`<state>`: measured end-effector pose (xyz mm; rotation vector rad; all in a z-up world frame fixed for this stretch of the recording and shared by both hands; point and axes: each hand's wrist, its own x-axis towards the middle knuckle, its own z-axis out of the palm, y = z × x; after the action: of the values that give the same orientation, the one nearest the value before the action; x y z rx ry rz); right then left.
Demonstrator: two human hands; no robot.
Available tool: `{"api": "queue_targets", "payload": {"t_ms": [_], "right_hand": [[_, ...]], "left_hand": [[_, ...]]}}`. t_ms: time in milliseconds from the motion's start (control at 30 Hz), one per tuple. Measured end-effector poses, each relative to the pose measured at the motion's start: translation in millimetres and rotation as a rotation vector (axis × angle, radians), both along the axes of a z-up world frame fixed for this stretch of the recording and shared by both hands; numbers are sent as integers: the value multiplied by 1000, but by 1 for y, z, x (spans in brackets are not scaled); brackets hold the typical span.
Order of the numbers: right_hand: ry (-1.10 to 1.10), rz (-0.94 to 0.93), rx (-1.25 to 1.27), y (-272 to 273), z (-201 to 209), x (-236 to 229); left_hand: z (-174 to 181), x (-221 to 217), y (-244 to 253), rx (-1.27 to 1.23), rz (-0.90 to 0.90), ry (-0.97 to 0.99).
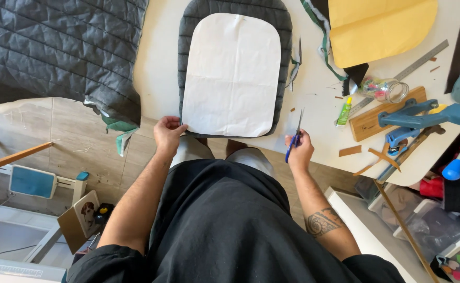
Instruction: Cut fabric using a template and scissors, then collect and organize various material components into a storage bag.
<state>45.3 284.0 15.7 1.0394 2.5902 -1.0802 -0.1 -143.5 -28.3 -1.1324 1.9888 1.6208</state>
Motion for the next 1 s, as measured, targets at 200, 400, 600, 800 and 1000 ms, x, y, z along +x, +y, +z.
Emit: {"api": "queue_targets", "payload": {"t_ms": [200, 400, 600, 800, 1000], "right_hand": [[87, 26, -88, -57, 7, -37], [140, 33, 89, -43, 7, -46], [145, 106, 424, 13, 2, -35], [-126, 215, 447, 27, 8, -44], [324, 448, 493, 9, -1, -83]], "left_hand": [[13, -1, -1, -54, -100, 1], [34, -34, 8, -658, -363, 416], [46, -171, 89, -819, -763, 737], [46, -205, 103, -901, -1238, 505], [27, -204, 107, -781, -1130, 511]]}}
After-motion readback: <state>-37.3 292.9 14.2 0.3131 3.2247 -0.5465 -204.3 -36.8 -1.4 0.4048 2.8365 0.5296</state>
